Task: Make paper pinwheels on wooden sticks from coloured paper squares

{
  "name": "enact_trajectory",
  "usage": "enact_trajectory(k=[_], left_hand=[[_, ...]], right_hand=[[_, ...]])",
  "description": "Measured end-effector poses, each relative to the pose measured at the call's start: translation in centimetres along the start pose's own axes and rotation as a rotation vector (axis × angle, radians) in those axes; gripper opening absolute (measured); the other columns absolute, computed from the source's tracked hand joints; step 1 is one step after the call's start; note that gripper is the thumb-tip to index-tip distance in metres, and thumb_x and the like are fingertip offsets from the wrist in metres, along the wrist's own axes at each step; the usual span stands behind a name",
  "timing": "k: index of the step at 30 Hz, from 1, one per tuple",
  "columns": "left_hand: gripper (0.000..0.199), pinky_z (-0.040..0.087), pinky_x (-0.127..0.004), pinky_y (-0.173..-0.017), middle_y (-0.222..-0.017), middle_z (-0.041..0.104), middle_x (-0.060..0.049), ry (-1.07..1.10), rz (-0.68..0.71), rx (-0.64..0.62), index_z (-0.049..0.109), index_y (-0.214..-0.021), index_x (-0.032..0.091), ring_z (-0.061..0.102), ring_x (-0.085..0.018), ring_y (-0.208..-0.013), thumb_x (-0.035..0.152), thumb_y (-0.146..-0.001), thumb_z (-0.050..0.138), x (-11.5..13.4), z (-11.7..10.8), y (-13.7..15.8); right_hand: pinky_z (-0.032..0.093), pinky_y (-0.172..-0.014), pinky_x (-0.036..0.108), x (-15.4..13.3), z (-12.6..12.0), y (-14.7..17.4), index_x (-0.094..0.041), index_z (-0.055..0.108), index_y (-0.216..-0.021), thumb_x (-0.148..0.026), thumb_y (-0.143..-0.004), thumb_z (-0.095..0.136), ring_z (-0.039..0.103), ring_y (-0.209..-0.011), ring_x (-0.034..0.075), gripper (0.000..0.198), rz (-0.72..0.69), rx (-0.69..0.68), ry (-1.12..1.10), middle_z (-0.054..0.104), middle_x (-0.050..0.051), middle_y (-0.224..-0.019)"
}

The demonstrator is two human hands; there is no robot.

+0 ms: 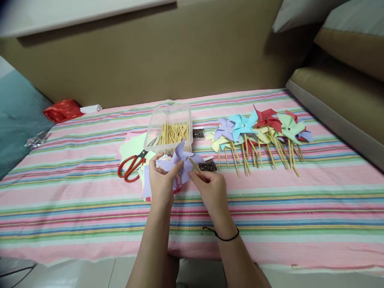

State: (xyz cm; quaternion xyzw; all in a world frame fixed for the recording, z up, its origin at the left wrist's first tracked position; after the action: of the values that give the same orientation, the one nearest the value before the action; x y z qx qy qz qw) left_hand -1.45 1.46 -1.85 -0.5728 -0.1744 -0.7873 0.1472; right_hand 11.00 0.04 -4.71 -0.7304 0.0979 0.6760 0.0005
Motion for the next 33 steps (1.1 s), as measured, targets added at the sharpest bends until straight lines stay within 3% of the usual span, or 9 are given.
enact_trajectory(k=[12,19,33], left_hand=[[0.058,0.047,-0.023,-0.055,-0.075,0.062,0.005,-0.013,-0.002,-0.007,0.040,-0.105,0.024,0.060,-0.011,-0.056,0.020,-0.062,0.080,0.10,0.01,0.13],[0.058,0.045,-0.021,-0.054,-0.070,0.059,0.007,-0.050,-0.040,-0.039,0.042,-0.103,0.023,0.055,-0.009,-0.052,0.021,-0.060,0.080,0.05,-0.01,0.16],[0.058,0.044,-0.022,-0.054,-0.067,0.057,0.008,-0.063,-0.045,-0.066,0.043,-0.104,0.023,0.054,-0.010,-0.052,0.022,-0.060,0.081,0.04,-0.01,0.13]], right_hand=[[0.042,-0.060,0.027,-0.36,-0.11,0.01,-0.018,0.078,-0.069,-0.040,-0.072,0.074,0.056,-0.066,0.017,0.023,0.017,0.034,-0.061,0.065,0.000,-0.063],[0.048,-0.068,0.029,-0.08,-0.39,-0.07,-0.019,0.079,-0.074,-0.038,-0.066,0.080,0.061,-0.074,0.018,0.021,0.048,0.090,-0.148,0.071,0.002,-0.071],[0.046,-0.060,0.028,-0.37,-0.66,0.02,-0.019,0.079,-0.074,-0.038,-0.068,0.077,0.061,-0.069,0.018,0.019,0.044,0.148,-0.142,0.070,0.001,-0.068]])
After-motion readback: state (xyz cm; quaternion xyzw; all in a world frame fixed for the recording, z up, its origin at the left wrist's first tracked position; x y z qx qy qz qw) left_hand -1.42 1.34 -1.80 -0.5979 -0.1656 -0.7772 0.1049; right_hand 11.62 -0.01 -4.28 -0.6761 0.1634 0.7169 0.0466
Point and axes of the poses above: each hand's wrist, its own y-axis away from the middle knuckle, its own z-axis out of the palm, x = y × z, the point moved 2 cm from there along -y, towards the middle knuckle
